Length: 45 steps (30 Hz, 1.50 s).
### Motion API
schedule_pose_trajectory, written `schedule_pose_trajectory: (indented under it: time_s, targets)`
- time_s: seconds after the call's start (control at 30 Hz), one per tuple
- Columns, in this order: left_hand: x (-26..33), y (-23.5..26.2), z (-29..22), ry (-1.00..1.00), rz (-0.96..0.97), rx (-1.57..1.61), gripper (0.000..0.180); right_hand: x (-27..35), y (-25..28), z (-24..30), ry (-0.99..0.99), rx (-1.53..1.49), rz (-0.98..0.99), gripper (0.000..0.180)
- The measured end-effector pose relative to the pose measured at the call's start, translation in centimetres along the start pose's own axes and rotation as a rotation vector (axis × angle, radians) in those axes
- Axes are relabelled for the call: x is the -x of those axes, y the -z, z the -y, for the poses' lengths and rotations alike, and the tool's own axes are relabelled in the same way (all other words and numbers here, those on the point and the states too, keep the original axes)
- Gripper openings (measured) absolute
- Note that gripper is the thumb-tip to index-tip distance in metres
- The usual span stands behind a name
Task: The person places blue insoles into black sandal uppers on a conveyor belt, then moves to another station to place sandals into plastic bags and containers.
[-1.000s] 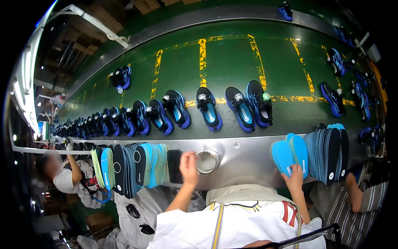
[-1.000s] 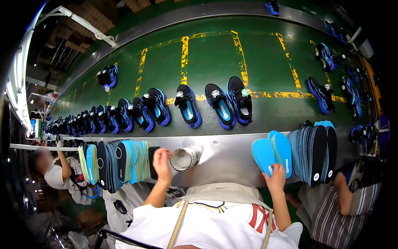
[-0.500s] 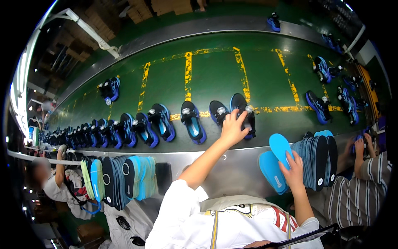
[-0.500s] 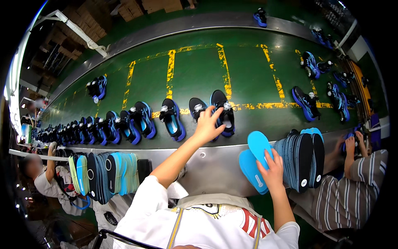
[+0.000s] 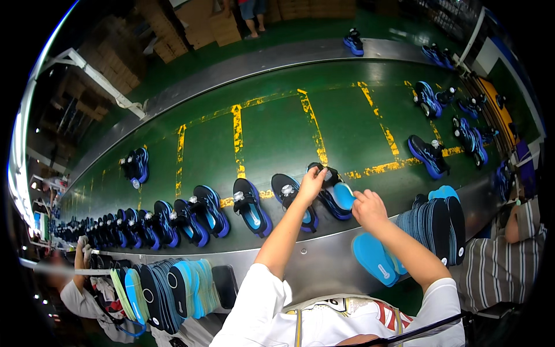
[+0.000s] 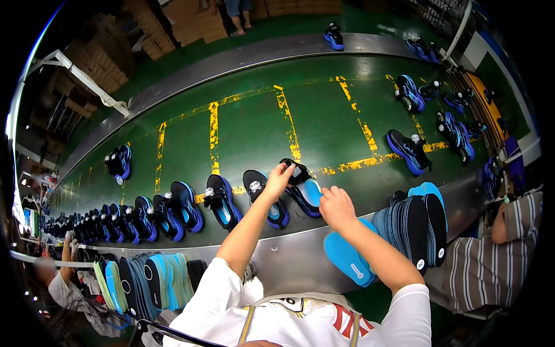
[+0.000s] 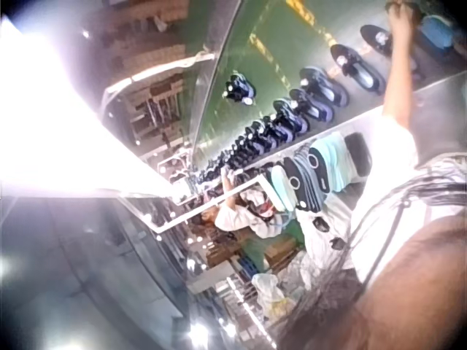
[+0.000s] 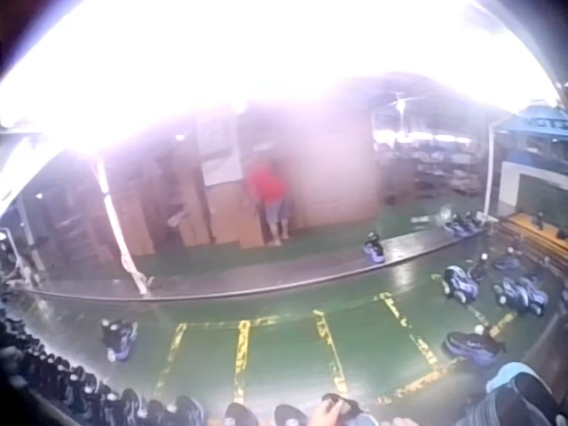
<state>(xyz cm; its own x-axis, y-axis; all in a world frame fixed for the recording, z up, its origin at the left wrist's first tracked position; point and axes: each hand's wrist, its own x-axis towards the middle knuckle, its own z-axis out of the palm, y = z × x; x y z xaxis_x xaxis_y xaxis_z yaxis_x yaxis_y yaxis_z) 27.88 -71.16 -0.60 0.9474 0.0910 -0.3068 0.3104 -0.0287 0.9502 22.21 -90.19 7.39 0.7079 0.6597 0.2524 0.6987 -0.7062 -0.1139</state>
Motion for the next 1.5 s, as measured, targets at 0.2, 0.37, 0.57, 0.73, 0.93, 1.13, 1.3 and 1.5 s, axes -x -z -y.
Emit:
schedule_pose_trajectory:
  time_s: [0.2,0.37,0.57,0.73,0.93,1.13,1.3,1.5]
  targets:
    - [0.6,0.0,-1.5,-0.007,-0.041,-0.024,0.045,-2.7,-6.2,0.9,-0.202,0.016,0.186,0.012]
    - [0.6,0.3,-1.7,-0.109,-0.062,-0.142,0.030,-3.7,-7.1,1.7,-0.353,-0.123,0.218,0.015]
    - [0.8,0.5,-1.1,-0.147,-0.048,-0.072,0.030,-4.3,-1.6,1.1,-0.318,-0.101,0.437,0.026]
    - [0.7,0.6,-0.9,-0.205,-0.019,-0.162,0.030,-5.7,-2.1,-0.7,-0.180,-0.119,0.736,0.022]
    - [0.5,0.7,-0.5,-0.153,-0.023,-0.149,0.032,-5.4,-5.8,-0.4,0.055,-0.020,0.596,0.016]
    - [0.2,0.7,0.4,-0.158,-0.009,-0.150,0.032,-5.8,-7.7,-0.8,0.005,0.012,0.674,0.016]
    - [0.1,0.6,0.3,-0.145,0.020,-0.148,0.031,-8.1,-6.5,-0.2,-0.019,0.102,1.028,0.024]
    - [-0.2,0.9,0.7,-0.164,0.012,-0.229,0.026,-8.6,-6.9,0.3,0.110,0.281,1.099,0.029]
